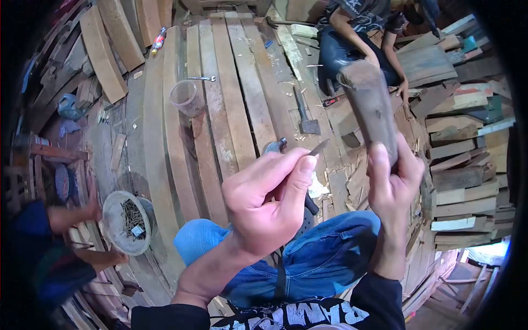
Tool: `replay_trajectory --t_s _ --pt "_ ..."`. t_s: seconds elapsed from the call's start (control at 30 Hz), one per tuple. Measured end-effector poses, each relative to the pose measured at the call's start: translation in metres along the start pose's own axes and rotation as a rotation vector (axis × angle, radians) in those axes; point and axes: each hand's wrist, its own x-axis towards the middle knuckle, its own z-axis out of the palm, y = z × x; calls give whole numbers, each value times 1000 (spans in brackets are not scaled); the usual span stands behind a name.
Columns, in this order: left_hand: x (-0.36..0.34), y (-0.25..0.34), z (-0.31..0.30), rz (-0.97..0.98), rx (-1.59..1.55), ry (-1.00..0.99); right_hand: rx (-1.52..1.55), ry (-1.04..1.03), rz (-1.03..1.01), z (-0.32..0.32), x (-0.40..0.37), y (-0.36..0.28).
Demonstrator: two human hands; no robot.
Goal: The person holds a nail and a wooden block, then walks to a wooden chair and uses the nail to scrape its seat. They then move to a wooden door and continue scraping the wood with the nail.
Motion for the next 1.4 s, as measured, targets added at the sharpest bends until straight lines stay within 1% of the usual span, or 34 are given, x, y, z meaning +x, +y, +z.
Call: replay_trajectory --t_s 0.07,0.1,0.13,0.17,0.2,0.33,0.4,0.53,0.57,0.6,0.63,0.67,0.7,0.73,0.77,0.8,0.87,0.9,0.93,1.0,1.03,1.07,1.13,1.2,1.4 --pt "1 -4 3 39 -125 131 11 -34 -106 -4 -7 -6" --pt "1 -1 2 15 -126 131 16 -39 -109 -5 -8 -7" --pt "1 0 0 12 -124 136 -62 -97 -204 -6 -10 -7" --pt "1 1 -2 37 -81 99 -142 -152 -298 -7 -11 -7" --pt "2 2 -3 65 -39 61 -142 -153 -297 -7 -12 -8" --pt "2 -2 0 114 -59 65 -154 -177 -303 -2 -13 -9" --pt "1 -6 1 148 -31 78 -190 -184 -256 0 -14 -9" --pt "2 -6 3 163 59 90 -189 -170 -228 3 -10 -7" --pt "2 -8 4 148 97 99 -188 -128 -314 5 -5 -4" --pt "1 -8 5 128 135 105 -191 -124 -307 5 10 9" --pt "-4 0 1 365 174 -52 -468 -34 -161 0 30 29" --pt "-11 29 7 340 124 -97 -741 74 11 -3 33 42" --pt "-10 16 4 241 114 -89 -527 82 -4 0 20 41" --pt "0 6 5 143 107 -28 -309 64 -70 4 17 35" --pt "3 7 1 101 121 23 -182 39 -195 9 14 24" --pt "-1 8 2 100 128 10 -177 45 -183 8 10 22" --pt "-3 6 6 67 47 -32 -192 -13 -5 8 15 18" --pt "-3 9 4 102 77 -41 -126 -28 49 6 12 16" --pt "-3 8 4 95 82 -34 -123 -38 49 4 9 16" --pt "-5 6 5 137 -8 57 139 -37 131 2 0 16" --pt "-5 6 3 153 25 44 170 -54 117 -1 -2 14" --pt "-6 10 3 149 20 43 253 -38 157 -2 -5 9" --pt "-8 16 5 150 41 26 389 -73 133 -6 -9 9" --pt "-9 17 6 157 44 23 377 -70 22 -6 -14 15" --pt "-10 21 3 211 123 -9 459 -80 106 -5 -19 -3"
